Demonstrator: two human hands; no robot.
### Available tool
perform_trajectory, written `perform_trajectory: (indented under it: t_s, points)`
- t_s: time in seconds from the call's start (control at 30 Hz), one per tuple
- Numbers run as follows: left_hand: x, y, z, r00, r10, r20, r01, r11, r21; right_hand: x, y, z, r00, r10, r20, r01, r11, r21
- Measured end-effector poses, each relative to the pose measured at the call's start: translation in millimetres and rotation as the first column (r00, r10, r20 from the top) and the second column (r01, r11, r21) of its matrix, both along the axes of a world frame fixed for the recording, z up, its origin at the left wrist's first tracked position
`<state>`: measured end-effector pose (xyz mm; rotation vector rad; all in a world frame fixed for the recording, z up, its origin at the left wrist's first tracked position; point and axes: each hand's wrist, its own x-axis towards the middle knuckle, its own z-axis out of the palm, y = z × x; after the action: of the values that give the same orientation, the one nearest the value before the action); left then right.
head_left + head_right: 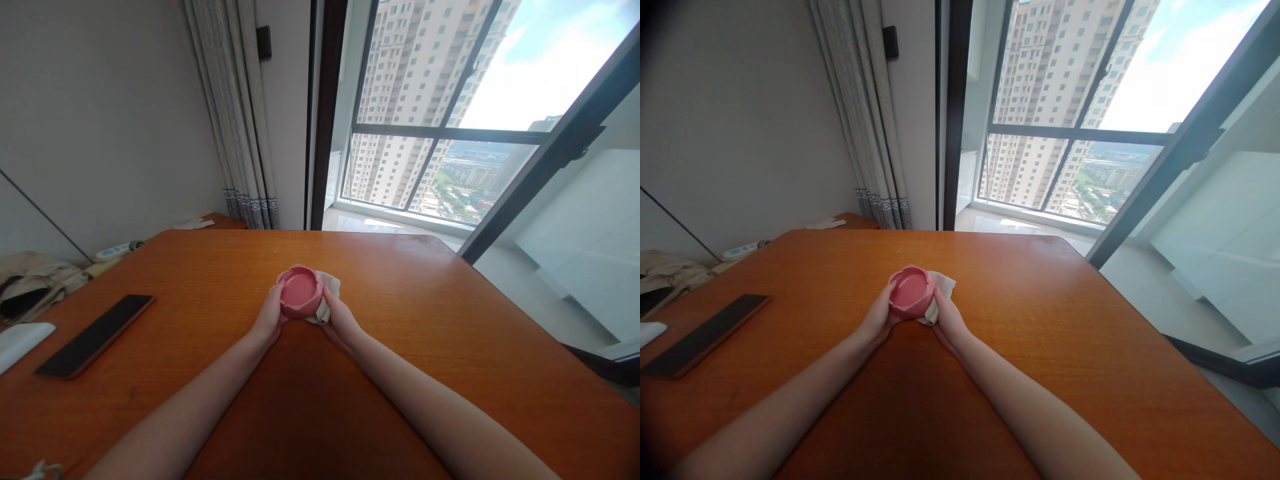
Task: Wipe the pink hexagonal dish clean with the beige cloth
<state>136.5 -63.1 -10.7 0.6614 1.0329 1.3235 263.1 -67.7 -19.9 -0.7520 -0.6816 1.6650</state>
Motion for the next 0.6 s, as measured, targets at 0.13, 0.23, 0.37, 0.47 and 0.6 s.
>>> perform_trajectory:
  t_s: [0.13,0.23,0.37,0.47,0.6]
  points:
    - [0,0,5.4,0.999,0.042,-0.017,-0.040,0.992,0.123,-4,-2,-3,0.998,-0.049,0.033,0.047,0.997,0.063]
    - [0,-3,8.9,0.998,-0.035,-0.061,0.041,0.995,0.090,5,10,-6,0.990,-0.127,0.055,0.126,0.992,0.020]
    - [-2,-5,6.6,0.981,-0.193,-0.038,0.191,0.981,-0.036,14,19,-9,0.987,-0.141,0.072,0.142,0.990,-0.016]
    - [-1,-2,0.0,0.989,-0.144,-0.027,0.142,0.989,-0.042,8,13,-9,0.994,-0.099,0.056,0.101,0.994,-0.032]
    - [0,3,-4.6,0.997,0.070,-0.032,-0.067,0.993,0.098,-1,4,-7,0.998,-0.039,0.040,0.039,0.999,-0.004]
